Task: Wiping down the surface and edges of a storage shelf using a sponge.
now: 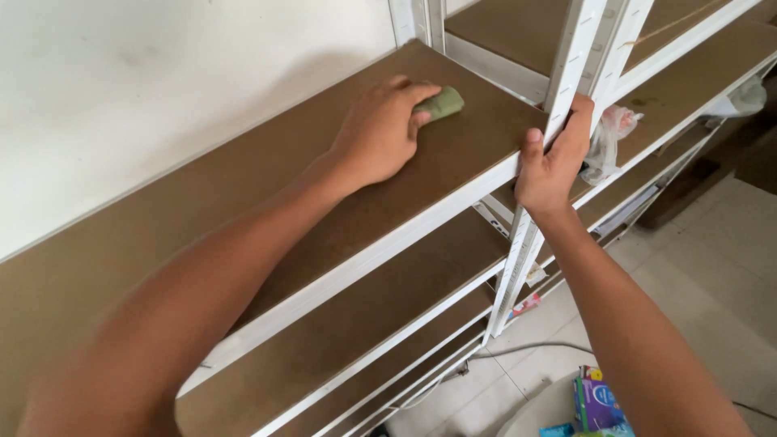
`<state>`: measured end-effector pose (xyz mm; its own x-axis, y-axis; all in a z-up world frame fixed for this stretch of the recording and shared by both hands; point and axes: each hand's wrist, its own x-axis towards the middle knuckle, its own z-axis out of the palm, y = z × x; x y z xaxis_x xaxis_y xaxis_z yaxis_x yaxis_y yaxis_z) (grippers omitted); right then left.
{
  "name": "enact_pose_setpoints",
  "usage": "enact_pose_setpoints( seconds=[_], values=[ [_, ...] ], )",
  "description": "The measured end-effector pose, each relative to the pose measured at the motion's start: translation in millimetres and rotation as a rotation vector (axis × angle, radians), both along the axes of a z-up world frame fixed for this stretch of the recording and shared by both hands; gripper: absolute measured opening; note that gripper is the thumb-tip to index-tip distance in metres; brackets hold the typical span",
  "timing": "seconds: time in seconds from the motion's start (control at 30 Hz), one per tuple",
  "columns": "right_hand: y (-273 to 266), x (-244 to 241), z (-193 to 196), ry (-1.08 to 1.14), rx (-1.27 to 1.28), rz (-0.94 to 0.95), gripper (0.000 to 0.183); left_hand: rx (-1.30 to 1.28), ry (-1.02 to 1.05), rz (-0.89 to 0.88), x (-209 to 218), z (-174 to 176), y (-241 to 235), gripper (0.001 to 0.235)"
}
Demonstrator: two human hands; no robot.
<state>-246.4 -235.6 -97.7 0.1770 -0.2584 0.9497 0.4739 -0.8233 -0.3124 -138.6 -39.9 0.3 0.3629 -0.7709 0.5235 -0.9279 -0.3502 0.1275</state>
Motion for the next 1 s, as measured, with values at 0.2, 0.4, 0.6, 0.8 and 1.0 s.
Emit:
enact_pose_setpoints(
  seconds=[0.2, 0.4, 0.6, 0.8, 1.0],
  values=[
    [-9, 4, -7, 0.033, 0.016, 0.056, 0.07, -0.024, 0.141, -0.263, -57, 7, 31, 0.03],
    [-7, 0, -5, 0.056, 0.006, 0.074, 0.072, 0.077, 0.235, -0.367, -96, 19, 63, 0.034],
    [-7, 0, -4, 0.079, -0.061, -0.026, 0.076, 0.22, 0.469, -0.363, -131, 53, 105, 0.033],
    [18, -43, 36, -0.128, -0.217, 0.052, 0.045, 0.141, -0.133, -0.268, -175, 29, 162, 0.022],
    [133, -124, 98, 0.697, -0.784, 0.599, 0.098, -0.192, -0.218, -0.162, -194, 7, 182, 0.01]
  ],
)
